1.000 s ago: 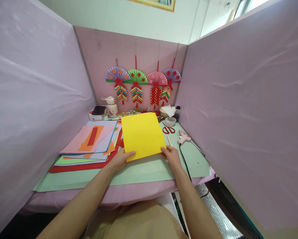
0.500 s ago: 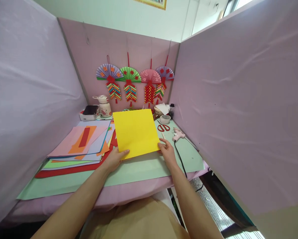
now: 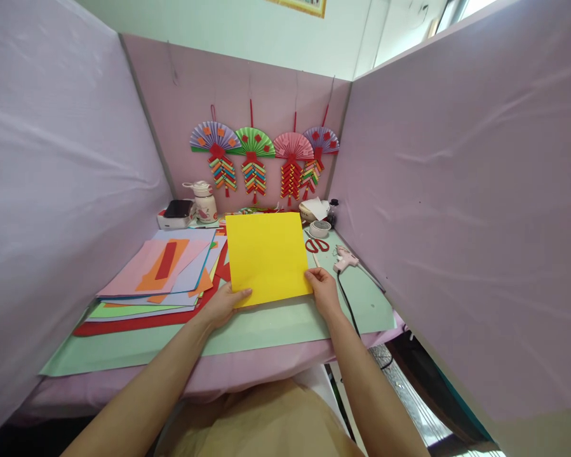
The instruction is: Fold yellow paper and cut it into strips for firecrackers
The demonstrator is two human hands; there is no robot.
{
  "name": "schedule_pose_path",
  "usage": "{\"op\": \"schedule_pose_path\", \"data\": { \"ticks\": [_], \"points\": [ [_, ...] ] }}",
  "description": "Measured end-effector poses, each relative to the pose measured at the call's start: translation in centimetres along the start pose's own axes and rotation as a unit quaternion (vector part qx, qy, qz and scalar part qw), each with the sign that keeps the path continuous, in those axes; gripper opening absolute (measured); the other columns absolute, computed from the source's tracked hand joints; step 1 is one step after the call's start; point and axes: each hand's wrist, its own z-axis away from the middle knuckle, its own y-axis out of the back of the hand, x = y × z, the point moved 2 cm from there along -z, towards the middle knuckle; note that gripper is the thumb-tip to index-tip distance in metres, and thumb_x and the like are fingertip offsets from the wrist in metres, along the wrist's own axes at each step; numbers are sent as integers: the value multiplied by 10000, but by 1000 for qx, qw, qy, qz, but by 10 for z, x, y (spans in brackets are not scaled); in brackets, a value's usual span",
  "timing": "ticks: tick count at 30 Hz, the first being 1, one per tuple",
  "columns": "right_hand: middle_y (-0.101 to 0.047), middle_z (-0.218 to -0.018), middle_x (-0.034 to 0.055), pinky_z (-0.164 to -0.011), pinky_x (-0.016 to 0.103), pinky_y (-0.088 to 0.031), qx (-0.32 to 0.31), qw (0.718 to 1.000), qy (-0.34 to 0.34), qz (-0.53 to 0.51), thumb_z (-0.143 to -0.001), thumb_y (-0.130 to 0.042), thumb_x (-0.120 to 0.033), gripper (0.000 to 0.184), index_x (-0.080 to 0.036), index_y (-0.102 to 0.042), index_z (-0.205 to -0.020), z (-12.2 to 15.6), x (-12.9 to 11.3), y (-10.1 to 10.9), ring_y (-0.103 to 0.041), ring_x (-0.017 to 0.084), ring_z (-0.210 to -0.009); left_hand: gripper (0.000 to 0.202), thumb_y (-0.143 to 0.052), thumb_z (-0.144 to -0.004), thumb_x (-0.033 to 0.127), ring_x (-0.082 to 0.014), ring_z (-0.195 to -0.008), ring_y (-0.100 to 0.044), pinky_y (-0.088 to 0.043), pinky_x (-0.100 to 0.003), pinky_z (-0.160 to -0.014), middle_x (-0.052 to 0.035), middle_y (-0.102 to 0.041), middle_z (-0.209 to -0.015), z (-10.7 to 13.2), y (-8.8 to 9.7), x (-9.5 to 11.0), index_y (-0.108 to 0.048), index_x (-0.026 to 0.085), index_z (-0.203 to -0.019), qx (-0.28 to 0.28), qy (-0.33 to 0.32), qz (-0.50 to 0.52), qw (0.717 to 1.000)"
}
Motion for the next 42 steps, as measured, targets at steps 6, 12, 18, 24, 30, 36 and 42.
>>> {"op": "schedule_pose_path", "data": {
  "ticks": [6, 12, 18, 24, 30, 36, 42],
  "points": [
    [-659, -681, -5, -613, 289, -464, 40, 999, 5, 15, -600, -765, -433, 305, -203, -611, -728, -6, 11, -3, -595, 171, -633, 414, -742, -678, 284, -295, -1151, -579, -523, -391, -895, -82, -616, -1257, 1, -2, 1, -648, 195, -1070, 16, 0, 8, 1000],
    [-658, -686, 4, -602, 286, -467, 68, 997, 15, 42, -614, -748, -424, 297, -191, -606, -731, -4, 12, -6, -592, 170, -633, 385, -733, -686, 272, -298, -1173, -563, -522, -389, -892, -84, -618, -1253, -1, -1, -2, -655, 189, -1054, 8, -7, 12, 1000],
    [-663, -687, 16, -613, 293, -472, 92, 993, 28, 74, -624, -727, -417, 292, -173, -617, -742, -2, 9, -8, -593, 174, -637, 439, -754, -673, 285, -301, -1161, -571, -488, -427, -941, -113, -629, -1232, -6, 4, -7, -648, 168, -1082, 17, -17, -1, 1000],
    [-653, -705, 15, -628, 289, -461, 103, 989, 47, 98, -646, -708, -428, 291, -171, -619, -750, -3, 13, -7, -579, 167, -648, 449, -747, -680, 296, -296, -1176, -560, -464, -430, -972, -109, -635, -1223, -7, 4, -8, -635, 164, -1094, 19, -23, -15, 999],
    [-642, -703, 15, -622, 285, -457, 105, 987, 58, 103, -668, -697, -421, 269, -178, -610, -744, -2, 14, -6, -574, 165, -652, 491, -744, -690, 284, -280, -1143, -585, -484, -411, -946, -106, -626, -1239, -5, 1, -5, -600, 171, -1146, 22, -5, -15, 1000],
    [-649, -719, 24, -633, 293, -468, 109, 988, 60, 96, -665, -702, -413, 268, -177, -607, -749, -2, 15, -5, -584, 171, -661, 551, -741, -692, 280, -276, -1093, -616, -488, -408, -935, -96, -650, -1202, -6, 2, -6, -576, 193, -1210, 22, -7, -21, 1000],
    [-639, -707, 13, -632, 287, -462, 109, 987, 65, 97, -666, -702, -415, 266, -185, -592, -739, -3, 16, -4, -577, 164, -660, 587, -754, -669, 316, -290, -1124, -596, -480, -411, -944, -110, -643, -1209, -5, 1, -6, -572, 170, -1208, 15, -10, -29, 999]
  ]
}}
